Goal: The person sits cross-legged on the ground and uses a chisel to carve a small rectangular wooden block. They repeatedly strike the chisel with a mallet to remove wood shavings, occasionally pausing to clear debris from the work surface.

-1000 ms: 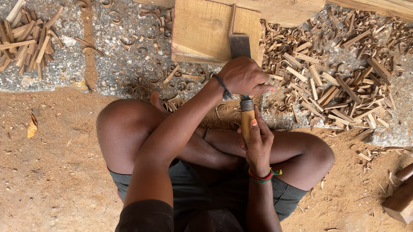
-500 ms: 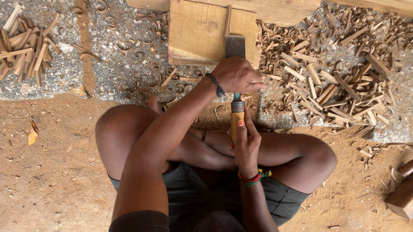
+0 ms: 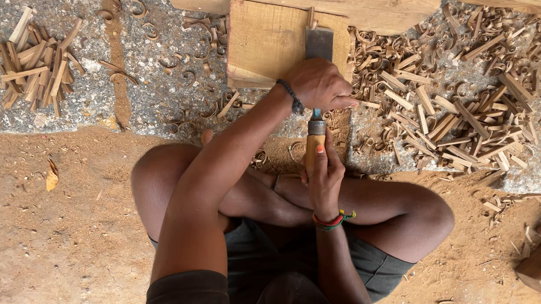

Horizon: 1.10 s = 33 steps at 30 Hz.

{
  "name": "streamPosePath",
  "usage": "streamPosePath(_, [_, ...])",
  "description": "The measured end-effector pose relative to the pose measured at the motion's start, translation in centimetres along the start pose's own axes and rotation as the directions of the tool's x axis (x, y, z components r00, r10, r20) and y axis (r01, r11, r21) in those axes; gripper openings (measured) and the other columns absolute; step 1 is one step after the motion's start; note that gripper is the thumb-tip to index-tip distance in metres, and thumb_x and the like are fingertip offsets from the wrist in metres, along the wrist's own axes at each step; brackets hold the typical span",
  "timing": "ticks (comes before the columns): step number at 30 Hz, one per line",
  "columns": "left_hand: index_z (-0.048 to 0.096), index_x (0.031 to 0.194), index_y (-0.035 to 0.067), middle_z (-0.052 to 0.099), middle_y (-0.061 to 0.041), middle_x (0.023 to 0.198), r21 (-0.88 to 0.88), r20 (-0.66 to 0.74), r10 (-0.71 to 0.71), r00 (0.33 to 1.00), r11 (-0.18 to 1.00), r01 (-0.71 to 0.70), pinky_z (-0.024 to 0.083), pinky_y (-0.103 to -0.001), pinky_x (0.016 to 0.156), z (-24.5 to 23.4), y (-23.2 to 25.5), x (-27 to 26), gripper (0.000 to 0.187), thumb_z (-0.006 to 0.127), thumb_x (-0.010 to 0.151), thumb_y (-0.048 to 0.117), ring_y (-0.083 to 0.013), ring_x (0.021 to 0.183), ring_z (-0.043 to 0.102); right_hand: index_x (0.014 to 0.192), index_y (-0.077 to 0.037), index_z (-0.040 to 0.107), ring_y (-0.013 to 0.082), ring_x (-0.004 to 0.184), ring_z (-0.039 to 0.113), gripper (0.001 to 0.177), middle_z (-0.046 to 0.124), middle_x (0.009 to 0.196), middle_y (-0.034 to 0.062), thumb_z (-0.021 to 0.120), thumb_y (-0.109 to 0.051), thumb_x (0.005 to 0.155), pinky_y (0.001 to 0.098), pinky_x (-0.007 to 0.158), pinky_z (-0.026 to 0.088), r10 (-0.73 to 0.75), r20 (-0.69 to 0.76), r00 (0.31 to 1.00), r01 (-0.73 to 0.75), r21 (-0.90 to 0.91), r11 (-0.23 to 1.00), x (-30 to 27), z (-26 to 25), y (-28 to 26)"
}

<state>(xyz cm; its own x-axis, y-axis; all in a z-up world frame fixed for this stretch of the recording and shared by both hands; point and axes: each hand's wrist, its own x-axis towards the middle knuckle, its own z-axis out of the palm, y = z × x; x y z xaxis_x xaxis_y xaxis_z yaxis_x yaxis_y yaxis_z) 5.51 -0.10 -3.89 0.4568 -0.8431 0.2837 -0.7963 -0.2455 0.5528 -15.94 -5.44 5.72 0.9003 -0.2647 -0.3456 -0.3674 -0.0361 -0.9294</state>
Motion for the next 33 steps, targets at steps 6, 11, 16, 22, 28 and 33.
streamPosePath(6, [0.061,0.069,0.018,0.049,0.004,0.047,-0.091,-0.034,0.011,0.999,0.996,-0.014,0.042,-0.029,0.035,-2.3,-2.8,0.8,0.052,0.059,0.104,0.056,-0.0078,0.036,0.044,0.159,-0.003,0.036,0.0072,0.054,0.051,0.060,0.060,0.075,0.0058,0.044,-0.032,0.107,0.0222,0.042,0.040,0.019,-0.043,0.999,-0.018,0.005,1.000,2.3,1.7,-0.8])
streamPosePath(11, [0.060,0.062,0.016,0.052,0.001,0.047,0.045,-0.071,-0.003,0.997,0.999,0.006,0.046,-0.031,0.041,-1.0,-2.0,0.9,0.060,0.058,0.104,0.058,-0.0097,0.039,0.047,0.158,-0.004,0.038,0.0065,0.054,0.049,0.057,0.060,0.079,0.0058,0.043,-0.031,0.109,0.0211,0.042,0.039,-0.012,-0.058,0.998,0.016,0.069,0.998,2.3,2.0,-0.5])
streamPosePath(16, [0.064,0.078,0.015,0.056,0.001,0.050,0.130,-0.198,0.071,0.978,0.991,-0.045,0.048,-0.032,0.043,-1.4,-1.8,1.1,0.049,0.056,0.106,0.055,-0.0097,0.042,0.051,0.158,-0.003,0.043,0.0074,0.054,0.048,0.055,0.060,0.082,0.0072,0.044,-0.031,0.111,0.0222,0.045,0.041,0.087,-0.033,0.996,-0.073,0.306,0.949,2.2,1.5,-0.6])
streamPosePath(22, [0.061,0.069,0.019,0.058,0.004,0.053,0.136,-0.357,0.203,0.912,0.977,-0.164,0.050,-0.030,0.054,-0.2,3.3,3.3,0.049,0.057,0.104,0.053,-0.0100,0.047,0.052,0.153,0.004,0.040,0.0073,0.047,0.044,0.053,0.063,0.084,0.0100,0.043,-0.034,0.114,0.0196,0.038,0.033,0.022,-0.038,0.999,0.002,0.549,0.836,0.2,-1.3,-1.8])
streamPosePath(28, [0.059,0.063,0.020,0.057,0.003,0.050,0.062,-0.349,0.104,0.931,0.994,-0.088,0.049,-0.034,0.064,0.5,6.8,3.3,0.050,0.060,0.104,0.050,-0.0114,0.043,0.047,0.159,-0.005,0.037,0.0067,0.045,0.045,0.057,0.063,0.081,0.0086,0.043,-0.033,0.110,0.0201,0.039,0.036,0.003,0.007,1.000,-0.005,0.324,0.946,-1.9,-5.0,-2.3])
streamPosePath(33, [0.062,0.063,0.017,0.059,0.000,0.051,0.036,-0.126,0.029,0.992,0.999,-0.024,0.049,-0.037,0.069,-0.5,8.6,0.9,0.053,0.060,0.103,0.052,-0.0165,0.043,0.047,0.155,-0.002,0.043,0.0071,0.047,0.048,0.055,0.064,0.076,0.0079,0.048,-0.029,0.108,0.0212,0.040,0.040,0.017,0.032,0.999,-0.016,-0.026,1.000,-2.8,-7.6,-2.0])
